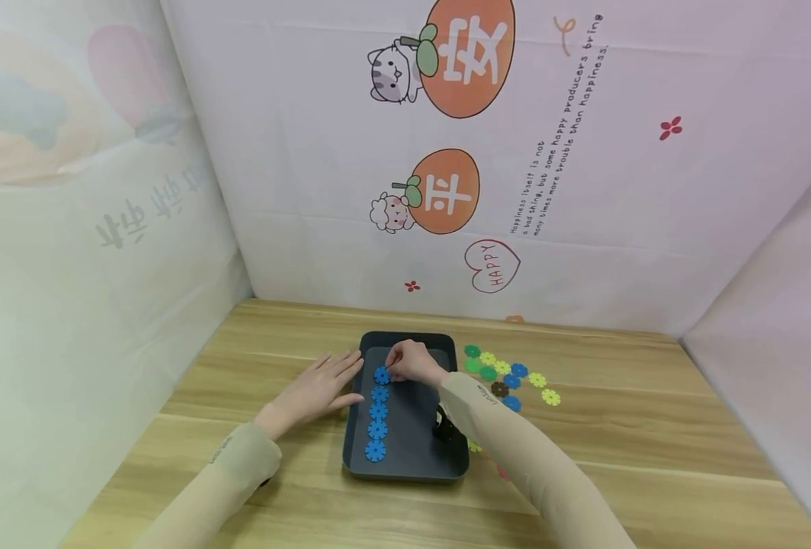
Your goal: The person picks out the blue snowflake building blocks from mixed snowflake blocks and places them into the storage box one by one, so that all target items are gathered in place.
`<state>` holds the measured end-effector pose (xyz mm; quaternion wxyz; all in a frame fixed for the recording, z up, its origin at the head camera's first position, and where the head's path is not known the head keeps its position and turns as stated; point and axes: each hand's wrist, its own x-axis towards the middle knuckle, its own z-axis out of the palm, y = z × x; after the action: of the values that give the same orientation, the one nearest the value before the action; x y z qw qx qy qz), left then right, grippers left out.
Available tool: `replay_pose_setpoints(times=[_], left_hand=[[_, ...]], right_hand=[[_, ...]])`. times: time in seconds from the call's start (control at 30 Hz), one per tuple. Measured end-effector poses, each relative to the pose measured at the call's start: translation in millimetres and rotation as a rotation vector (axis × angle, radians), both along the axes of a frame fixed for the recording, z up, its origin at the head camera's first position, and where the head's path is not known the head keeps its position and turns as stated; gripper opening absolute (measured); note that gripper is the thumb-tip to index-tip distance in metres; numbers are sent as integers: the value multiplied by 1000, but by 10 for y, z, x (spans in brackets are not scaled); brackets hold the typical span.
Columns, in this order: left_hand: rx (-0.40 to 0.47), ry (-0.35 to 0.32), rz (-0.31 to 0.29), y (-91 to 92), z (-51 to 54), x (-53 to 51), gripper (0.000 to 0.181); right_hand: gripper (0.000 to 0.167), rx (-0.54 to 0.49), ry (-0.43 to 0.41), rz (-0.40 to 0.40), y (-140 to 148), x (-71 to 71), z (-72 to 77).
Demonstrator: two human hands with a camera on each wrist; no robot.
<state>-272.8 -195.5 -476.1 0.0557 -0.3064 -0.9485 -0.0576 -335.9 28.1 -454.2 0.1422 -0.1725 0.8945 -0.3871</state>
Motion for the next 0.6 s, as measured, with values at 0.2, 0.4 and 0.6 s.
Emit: replay_pose_setpoints(times=[0.2,0.4,0.6], left_hand=[[-8,-3,2,9,15,7,70],[-9,-3,3,10,22,9,70],[-15,-6,5,11,10,1,70]], right_hand=[[8,2,-3,1,-12,11,-4],[7,9,6,1,-15,4,-8],[6,11,17,3,-19,-6,-27]])
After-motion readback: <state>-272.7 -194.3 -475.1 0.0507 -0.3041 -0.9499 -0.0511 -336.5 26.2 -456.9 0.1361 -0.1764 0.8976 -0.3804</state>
